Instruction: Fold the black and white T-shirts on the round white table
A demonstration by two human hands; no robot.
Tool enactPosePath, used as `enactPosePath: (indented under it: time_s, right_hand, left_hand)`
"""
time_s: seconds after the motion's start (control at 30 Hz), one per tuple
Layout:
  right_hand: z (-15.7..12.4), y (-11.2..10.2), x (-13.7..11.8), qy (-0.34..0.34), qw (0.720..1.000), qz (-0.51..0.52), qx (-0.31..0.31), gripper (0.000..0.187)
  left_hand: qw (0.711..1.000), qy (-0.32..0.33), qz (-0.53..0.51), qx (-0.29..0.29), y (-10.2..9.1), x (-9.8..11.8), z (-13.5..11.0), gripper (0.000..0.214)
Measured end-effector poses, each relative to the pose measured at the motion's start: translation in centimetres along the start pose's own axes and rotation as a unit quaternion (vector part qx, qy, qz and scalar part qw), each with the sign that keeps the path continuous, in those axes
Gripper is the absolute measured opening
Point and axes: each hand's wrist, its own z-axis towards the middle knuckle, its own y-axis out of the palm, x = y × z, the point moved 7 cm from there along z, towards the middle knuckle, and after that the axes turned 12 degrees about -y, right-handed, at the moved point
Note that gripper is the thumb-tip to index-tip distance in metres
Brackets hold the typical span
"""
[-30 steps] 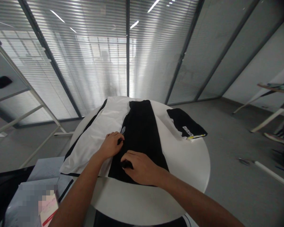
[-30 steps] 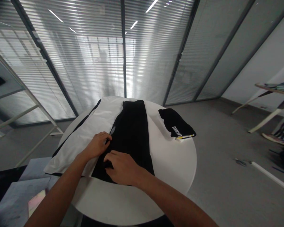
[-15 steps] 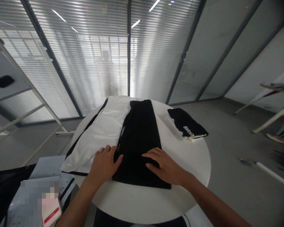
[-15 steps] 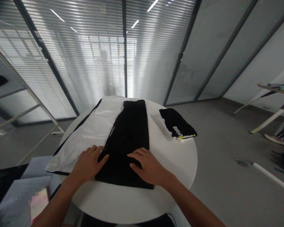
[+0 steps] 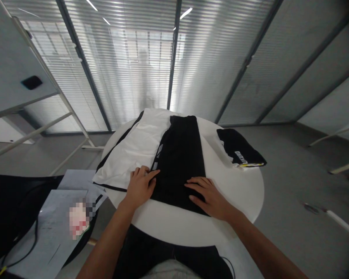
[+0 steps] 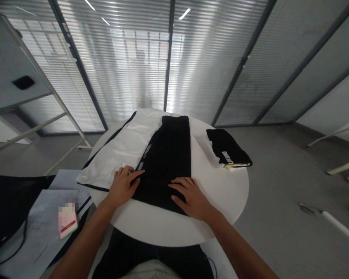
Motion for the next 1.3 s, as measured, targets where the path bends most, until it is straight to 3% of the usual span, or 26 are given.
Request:
enactPosePath:
  time_s: [0.17, 0.47, 0.77, 1.13, 1.3]
  right_hand:
    - [-0.4, -0.1, 0.0, 0.000, 1.000, 0.017, 0.005, 0.036]
    - [-0.9, 0.4, 2.4, 0.014, 0.995, 0.004, 0.096, 0.031]
    - [-0.7, 0.7, 2.3, 0.014, 0.998, -0.006, 0.066, 0.032]
    - [-1.5, 0.7, 2.7, -0.064, 0.993, 0.089, 0.032, 0.050]
    - [-1.8, 0.4, 2.9, -0.092, 0.992, 0.087, 0.027, 0.060]
  left_hand:
    - [0.999, -0.010, -0.041, 0.004, -0.3, 0.1, -0.1, 0.036]
    - [0.998, -0.016, -0.066, -0.013, 0.2, 0.2, 0.2, 0.035]
    - [0.997, -0.013, -0.070, -0.022, 0.1, 0.2, 0.4, 0.040]
    - [0.993, -0.031, -0.113, -0.009, 0.3, -0.4, 0.5, 0.043]
    - [0.990, -0.035, -0.139, -0.007, 0.2, -0.6, 0.4, 0.036]
